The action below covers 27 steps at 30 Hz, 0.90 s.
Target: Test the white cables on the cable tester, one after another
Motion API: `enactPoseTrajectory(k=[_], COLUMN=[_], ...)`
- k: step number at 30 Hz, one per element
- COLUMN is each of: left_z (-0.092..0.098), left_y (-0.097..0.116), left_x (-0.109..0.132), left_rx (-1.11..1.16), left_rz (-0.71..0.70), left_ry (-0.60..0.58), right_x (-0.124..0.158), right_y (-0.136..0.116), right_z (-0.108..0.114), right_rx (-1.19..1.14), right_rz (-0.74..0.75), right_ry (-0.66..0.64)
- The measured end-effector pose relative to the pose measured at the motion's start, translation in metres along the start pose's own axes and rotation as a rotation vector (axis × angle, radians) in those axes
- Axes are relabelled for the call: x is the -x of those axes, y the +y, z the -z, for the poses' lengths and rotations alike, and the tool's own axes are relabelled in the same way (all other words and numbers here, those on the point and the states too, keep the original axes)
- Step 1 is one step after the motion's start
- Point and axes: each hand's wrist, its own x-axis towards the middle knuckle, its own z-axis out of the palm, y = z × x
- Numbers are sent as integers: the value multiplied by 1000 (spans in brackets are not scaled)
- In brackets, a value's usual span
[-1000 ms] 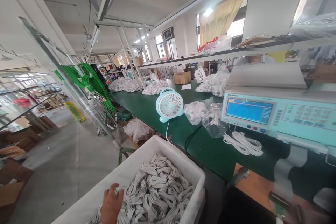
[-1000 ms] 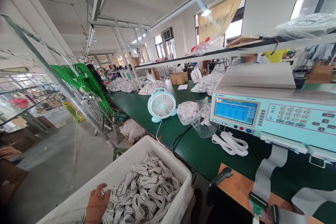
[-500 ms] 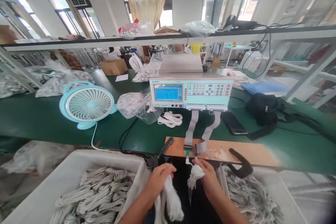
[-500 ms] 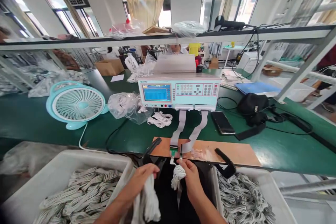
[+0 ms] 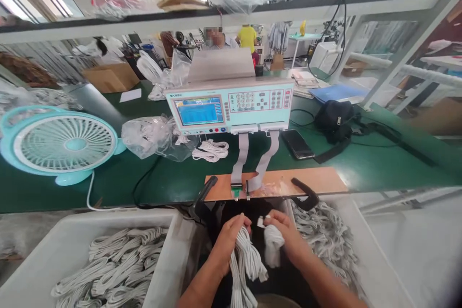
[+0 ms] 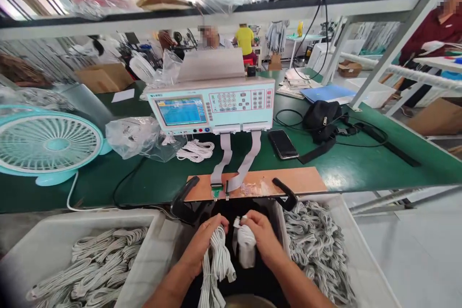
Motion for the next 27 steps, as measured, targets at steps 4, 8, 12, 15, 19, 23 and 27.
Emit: enactPoseTrajectory(k=[4, 8, 12, 15, 19, 23, 27], left_z=[-5, -16, -25, -24, -26, -28, -8], left_y=[-12, -20, -26, -27, -26, -28, -19], left_x=[-5, -15, -17, -13, -3, 6, 15], left_rx=[245, 410, 464, 479, 452, 113, -391], left_rz=[134, 255, 339, 392, 336, 260, -34], left_ry=[29, 115, 96, 71, 12, -100, 45], right_x=[31, 55, 51, 40, 32, 26, 15], right_y=[-13, -14, -8, -6, -4, 0, 5], right_z=[81, 77, 22, 3, -2, -10, -14], right_rx=[768, 974, 790, 826, 885, 620, 355], right_rz=[127, 353, 549, 753, 853, 620, 415], right_ry=[168, 120, -174, -262, -266, -92, 73])
